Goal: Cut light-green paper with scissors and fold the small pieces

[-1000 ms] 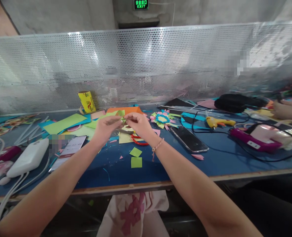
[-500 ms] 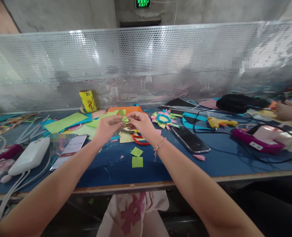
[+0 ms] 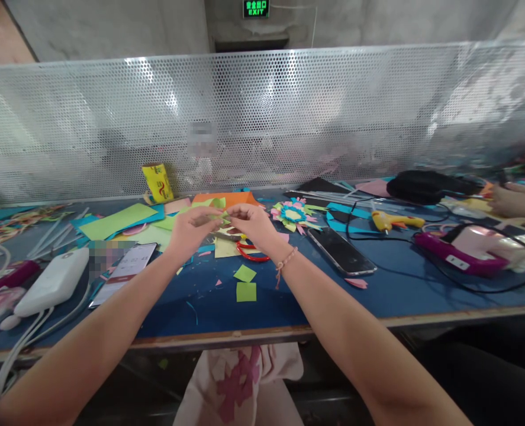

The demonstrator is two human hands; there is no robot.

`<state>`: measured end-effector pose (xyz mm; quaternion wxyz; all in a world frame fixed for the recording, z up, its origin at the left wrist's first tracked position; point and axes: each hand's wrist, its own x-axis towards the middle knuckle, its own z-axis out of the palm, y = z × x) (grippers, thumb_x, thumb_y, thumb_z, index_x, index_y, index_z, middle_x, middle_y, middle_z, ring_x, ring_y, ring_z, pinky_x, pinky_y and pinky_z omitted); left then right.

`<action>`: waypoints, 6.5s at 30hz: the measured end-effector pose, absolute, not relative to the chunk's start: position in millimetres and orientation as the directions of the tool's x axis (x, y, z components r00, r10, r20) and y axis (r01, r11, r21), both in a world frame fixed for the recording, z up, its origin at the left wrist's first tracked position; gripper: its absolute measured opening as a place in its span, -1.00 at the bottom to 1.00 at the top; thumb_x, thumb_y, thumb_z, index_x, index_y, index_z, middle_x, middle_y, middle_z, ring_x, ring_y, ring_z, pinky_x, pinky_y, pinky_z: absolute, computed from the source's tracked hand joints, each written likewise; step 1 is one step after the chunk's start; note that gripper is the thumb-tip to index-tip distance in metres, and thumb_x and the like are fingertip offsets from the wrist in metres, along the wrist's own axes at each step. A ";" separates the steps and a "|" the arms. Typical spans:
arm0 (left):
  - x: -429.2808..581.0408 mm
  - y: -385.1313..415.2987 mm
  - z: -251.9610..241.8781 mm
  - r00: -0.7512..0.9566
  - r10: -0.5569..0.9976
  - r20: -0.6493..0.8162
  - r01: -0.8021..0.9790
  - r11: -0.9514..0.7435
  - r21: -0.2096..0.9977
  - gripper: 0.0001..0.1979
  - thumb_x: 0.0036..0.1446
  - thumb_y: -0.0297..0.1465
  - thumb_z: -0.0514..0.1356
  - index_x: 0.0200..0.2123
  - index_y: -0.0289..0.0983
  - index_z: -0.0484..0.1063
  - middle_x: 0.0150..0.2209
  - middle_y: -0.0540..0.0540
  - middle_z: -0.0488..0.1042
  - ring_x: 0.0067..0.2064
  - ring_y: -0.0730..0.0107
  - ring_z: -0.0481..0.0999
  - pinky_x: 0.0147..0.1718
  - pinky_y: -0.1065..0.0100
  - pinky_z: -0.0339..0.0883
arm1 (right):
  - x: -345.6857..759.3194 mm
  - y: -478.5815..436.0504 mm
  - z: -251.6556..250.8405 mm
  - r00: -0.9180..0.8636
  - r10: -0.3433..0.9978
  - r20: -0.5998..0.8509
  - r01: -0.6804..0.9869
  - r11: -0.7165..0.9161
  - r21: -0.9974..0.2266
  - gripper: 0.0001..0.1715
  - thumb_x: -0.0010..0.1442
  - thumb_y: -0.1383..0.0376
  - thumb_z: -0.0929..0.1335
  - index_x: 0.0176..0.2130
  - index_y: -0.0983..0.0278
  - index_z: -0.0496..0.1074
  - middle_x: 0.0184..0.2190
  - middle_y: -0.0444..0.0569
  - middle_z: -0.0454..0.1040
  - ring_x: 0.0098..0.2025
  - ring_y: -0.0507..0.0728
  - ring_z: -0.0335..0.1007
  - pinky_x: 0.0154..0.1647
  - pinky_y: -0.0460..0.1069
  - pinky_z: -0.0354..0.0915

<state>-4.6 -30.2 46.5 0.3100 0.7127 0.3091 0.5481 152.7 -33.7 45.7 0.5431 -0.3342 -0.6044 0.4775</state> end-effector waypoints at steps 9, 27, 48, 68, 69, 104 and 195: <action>-6.9 -31.2 49.8 0.287 0.662 0.693 0.283 -0.749 0.599 -0.93 -0.07 -0.42 0.19 -0.43 -0.20 0.46 -0.31 -0.06 0.48 -0.31 0.44 0.44 -0.35 0.37 0.35 | 154.6 -30.0 41.7 -0.229 0.904 0.360 -0.102 0.346 -0.933 -0.81 -0.05 0.18 0.39 -0.43 0.27 0.43 -0.47 -0.11 0.47 -0.41 0.01 0.42 -0.40 -0.08 0.36; -7.7 -23.7 48.5 0.337 0.817 0.469 0.168 -0.542 0.823 -0.88 -0.10 -0.34 0.19 -0.51 -0.28 0.38 -0.32 -0.10 0.48 -0.39 0.47 0.43 -0.40 0.38 0.30 | 161.9 -28.4 43.5 -0.251 0.830 0.498 0.272 0.554 -0.787 -0.88 -0.03 0.32 0.33 -0.40 0.25 0.47 -0.50 -0.11 0.48 -0.47 0.00 0.38 -0.42 -0.06 0.31; -3.3 -25.8 48.5 0.207 0.845 0.493 0.043 -0.511 0.858 -0.84 -0.15 -0.31 0.24 -0.52 -0.29 0.40 -0.41 -0.07 0.48 -0.40 0.48 0.42 -0.39 0.38 0.32 | 152.3 -27.8 38.2 -0.111 0.918 0.381 -0.006 0.383 -0.924 -0.86 -0.10 0.27 0.38 -0.43 0.27 0.42 -0.52 -0.13 0.46 -0.49 -0.03 0.39 -0.39 -0.06 0.38; -2.7 -30.6 51.9 0.150 0.848 0.509 0.133 -0.527 0.839 -0.92 -0.13 -0.38 0.22 -0.50 -0.27 0.40 -0.48 -0.03 0.47 -0.44 0.49 0.43 -0.39 0.37 0.32 | 148.9 -33.3 42.5 -0.117 0.887 0.447 0.045 0.454 -0.890 -0.88 -0.07 0.31 0.34 -0.40 0.26 0.39 -0.49 -0.14 0.40 -0.45 -0.03 0.32 -0.36 -0.07 0.35; -2.4 -31.7 52.3 0.160 0.840 0.518 0.141 -0.539 0.830 -0.92 -0.12 -0.38 0.22 -0.50 -0.27 0.40 -0.48 -0.04 0.47 -0.43 0.48 0.43 -0.39 0.37 0.32 | 148.9 -34.0 43.6 -0.118 0.888 0.444 0.052 0.452 -0.891 -0.89 -0.06 0.31 0.34 -0.41 0.27 0.38 -0.50 -0.14 0.39 -0.46 -0.04 0.32 -0.37 -0.07 0.34; -0.3 -36.1 49.5 0.198 0.677 0.709 0.157 -0.736 0.659 -0.97 -0.13 -0.47 0.22 -0.51 -0.26 0.44 -0.33 -0.09 0.43 -0.23 0.39 0.42 -0.25 0.33 0.31 | 146.0 -34.4 45.5 -0.059 0.885 0.461 -0.119 0.452 -0.884 -0.87 -0.04 0.24 0.37 -0.44 0.25 0.39 -0.56 -0.18 0.32 -0.52 -0.07 0.24 -0.44 -0.09 0.30; -0.1 -22.8 42.8 0.200 0.872 0.447 -0.189 -0.414 0.891 -0.79 -0.13 -0.50 0.19 -0.33 -0.29 0.44 -0.37 -0.07 0.50 -0.27 0.39 0.48 -0.15 0.25 0.32 | 154.5 -28.1 43.5 -0.086 0.822 0.564 0.013 0.567 -0.824 -0.65 -0.03 0.32 0.34 -0.17 0.16 0.29 -0.38 -0.15 0.39 -0.41 -0.01 0.30 -0.41 -0.07 0.27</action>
